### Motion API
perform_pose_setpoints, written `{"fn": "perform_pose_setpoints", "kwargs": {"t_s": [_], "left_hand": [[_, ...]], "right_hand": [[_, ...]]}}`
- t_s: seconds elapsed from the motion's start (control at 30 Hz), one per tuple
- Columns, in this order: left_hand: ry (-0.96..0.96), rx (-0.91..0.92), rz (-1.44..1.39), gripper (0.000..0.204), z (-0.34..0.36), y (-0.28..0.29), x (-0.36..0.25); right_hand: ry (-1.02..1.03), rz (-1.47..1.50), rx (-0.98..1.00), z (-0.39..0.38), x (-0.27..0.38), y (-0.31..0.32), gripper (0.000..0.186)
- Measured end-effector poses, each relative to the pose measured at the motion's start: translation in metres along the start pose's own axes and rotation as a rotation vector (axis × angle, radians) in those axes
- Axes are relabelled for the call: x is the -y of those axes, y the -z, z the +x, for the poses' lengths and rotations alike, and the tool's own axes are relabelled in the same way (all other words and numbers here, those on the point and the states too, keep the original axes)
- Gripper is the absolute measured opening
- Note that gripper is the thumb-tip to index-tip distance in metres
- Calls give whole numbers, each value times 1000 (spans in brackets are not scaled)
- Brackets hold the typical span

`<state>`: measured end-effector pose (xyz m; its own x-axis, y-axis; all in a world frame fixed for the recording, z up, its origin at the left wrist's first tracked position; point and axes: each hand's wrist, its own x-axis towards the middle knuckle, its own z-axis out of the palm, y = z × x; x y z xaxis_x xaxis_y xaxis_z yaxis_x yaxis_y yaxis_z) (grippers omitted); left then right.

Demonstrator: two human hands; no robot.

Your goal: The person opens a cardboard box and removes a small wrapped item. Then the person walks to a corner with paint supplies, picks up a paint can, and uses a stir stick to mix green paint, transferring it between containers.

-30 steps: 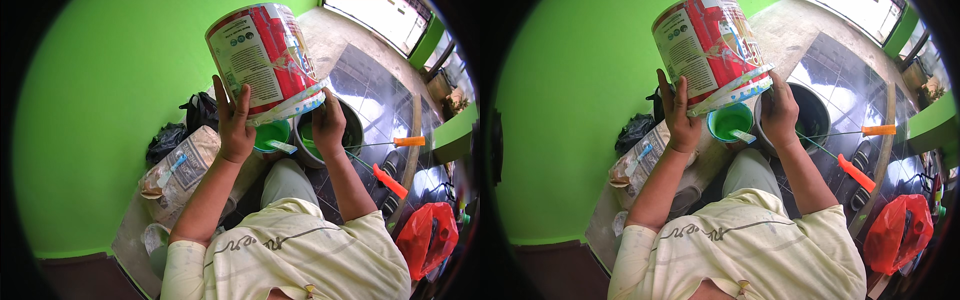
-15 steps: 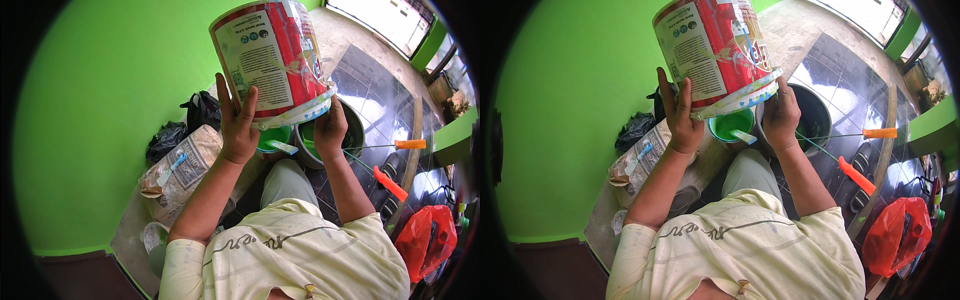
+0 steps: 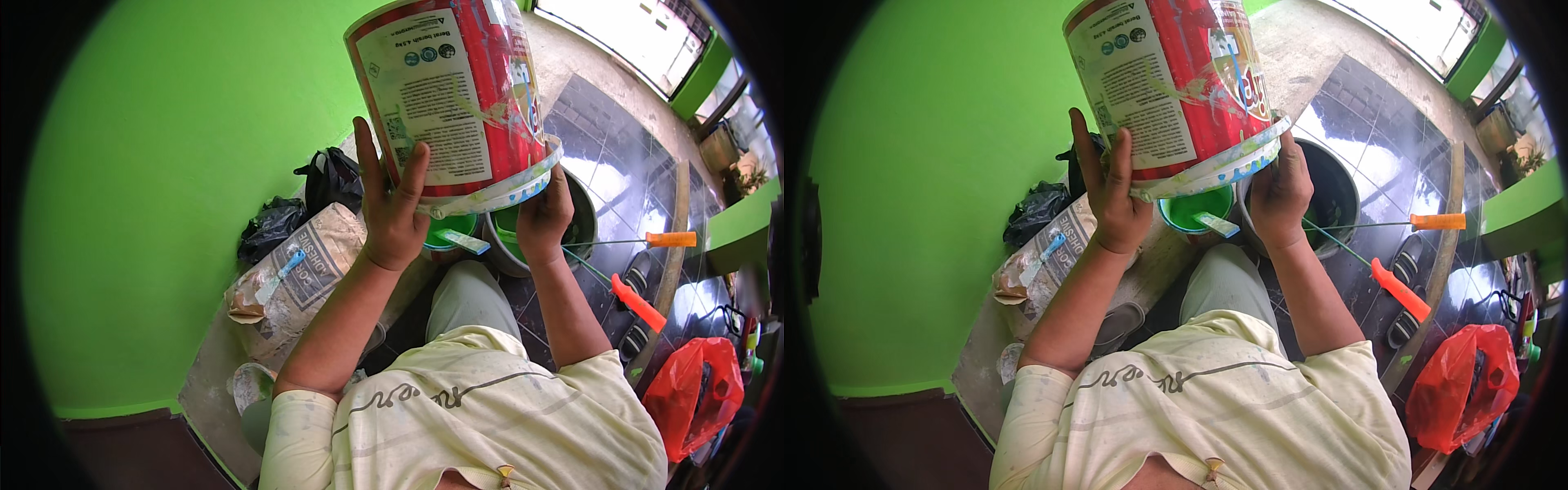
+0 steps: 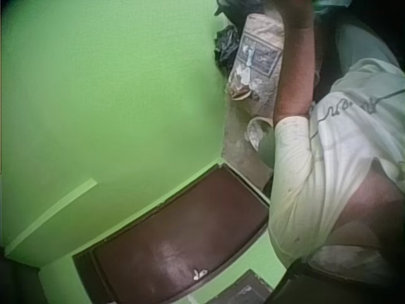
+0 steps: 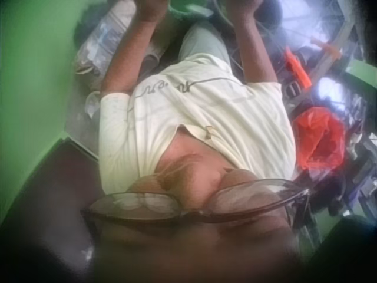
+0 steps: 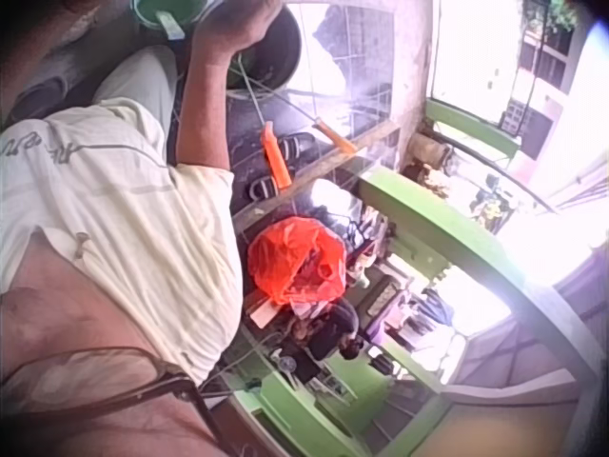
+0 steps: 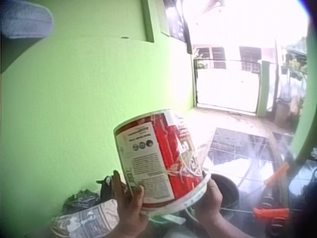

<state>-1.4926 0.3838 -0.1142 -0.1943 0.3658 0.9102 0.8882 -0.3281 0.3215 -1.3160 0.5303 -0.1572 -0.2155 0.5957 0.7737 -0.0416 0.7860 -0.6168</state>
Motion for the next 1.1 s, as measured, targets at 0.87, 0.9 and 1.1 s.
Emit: {"fn": "perform_pose_setpoints", "kwargs": {"t_s": [0.87,0.9,1.1], "left_hand": [[567,-17,309,80,-39,-18,60],[658,10,316,78,-46,-16,66],[1144,-154,63,52,-73,12,87]], "right_hand": [[-83,-446,378,45,-9,-45,44],[-62,-451,402,47,-8,-54,42],[-254,-284,692,49,6,-80,27]]}}
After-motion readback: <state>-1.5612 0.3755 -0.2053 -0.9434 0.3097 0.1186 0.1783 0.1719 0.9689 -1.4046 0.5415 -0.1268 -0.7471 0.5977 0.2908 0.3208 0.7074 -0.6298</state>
